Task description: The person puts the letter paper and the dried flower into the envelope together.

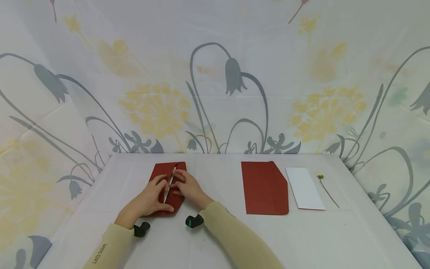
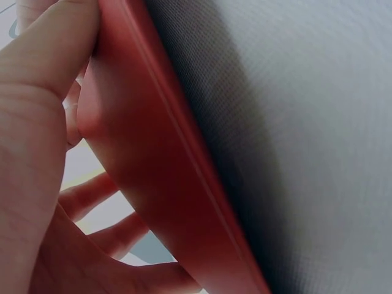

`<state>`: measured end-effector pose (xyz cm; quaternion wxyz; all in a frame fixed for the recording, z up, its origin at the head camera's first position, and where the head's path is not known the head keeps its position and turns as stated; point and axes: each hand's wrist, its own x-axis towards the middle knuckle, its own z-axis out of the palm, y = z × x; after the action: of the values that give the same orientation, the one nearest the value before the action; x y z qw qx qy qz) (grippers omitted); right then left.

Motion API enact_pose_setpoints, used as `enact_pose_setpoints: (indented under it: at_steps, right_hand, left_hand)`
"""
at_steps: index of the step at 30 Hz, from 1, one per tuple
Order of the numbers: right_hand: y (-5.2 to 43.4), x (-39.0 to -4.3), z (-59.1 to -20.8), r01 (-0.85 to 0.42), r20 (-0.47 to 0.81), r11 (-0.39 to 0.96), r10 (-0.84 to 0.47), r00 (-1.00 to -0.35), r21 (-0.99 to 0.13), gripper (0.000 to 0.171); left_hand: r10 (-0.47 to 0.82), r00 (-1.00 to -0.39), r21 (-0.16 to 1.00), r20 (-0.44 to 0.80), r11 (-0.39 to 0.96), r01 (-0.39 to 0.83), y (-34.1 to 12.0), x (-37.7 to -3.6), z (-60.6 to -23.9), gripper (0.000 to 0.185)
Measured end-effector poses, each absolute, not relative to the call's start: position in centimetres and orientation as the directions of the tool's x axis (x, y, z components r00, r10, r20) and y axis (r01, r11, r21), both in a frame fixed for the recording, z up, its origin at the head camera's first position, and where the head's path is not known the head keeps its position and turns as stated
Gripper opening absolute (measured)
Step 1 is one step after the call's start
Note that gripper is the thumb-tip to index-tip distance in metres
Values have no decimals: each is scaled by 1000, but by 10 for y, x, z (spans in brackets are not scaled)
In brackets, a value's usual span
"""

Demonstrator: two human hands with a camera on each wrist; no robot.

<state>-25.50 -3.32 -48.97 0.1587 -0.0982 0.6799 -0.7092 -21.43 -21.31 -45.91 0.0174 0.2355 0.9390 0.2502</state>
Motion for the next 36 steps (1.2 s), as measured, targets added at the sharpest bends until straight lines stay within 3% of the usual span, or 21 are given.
enact_pose_setpoints:
  at_steps: [6,15,29,36]
  right_hand:
    - [-32,-258,-490,85,-71,-12,-444,-893,-996,46]
    - [-28,-256,-492,101,-63,-64,-438,-897,-993,44]
    - [-27,-245,-496,-51,-25,194,-371,-928,-980,34]
    - [-23,-240,-495,-25,-14,101,-364,-931,-995,30]
  left_hand:
    - [454,-886,477,89,762,438,-214,-214,-460,59]
    - [453,-889,457,63,779,429,-212,-212,-463,56]
    - [416,-909,404,-4,833,379,-203,-209,-463,52]
    - [405,-914,405,-15,838,365,-205,-212,-465,47]
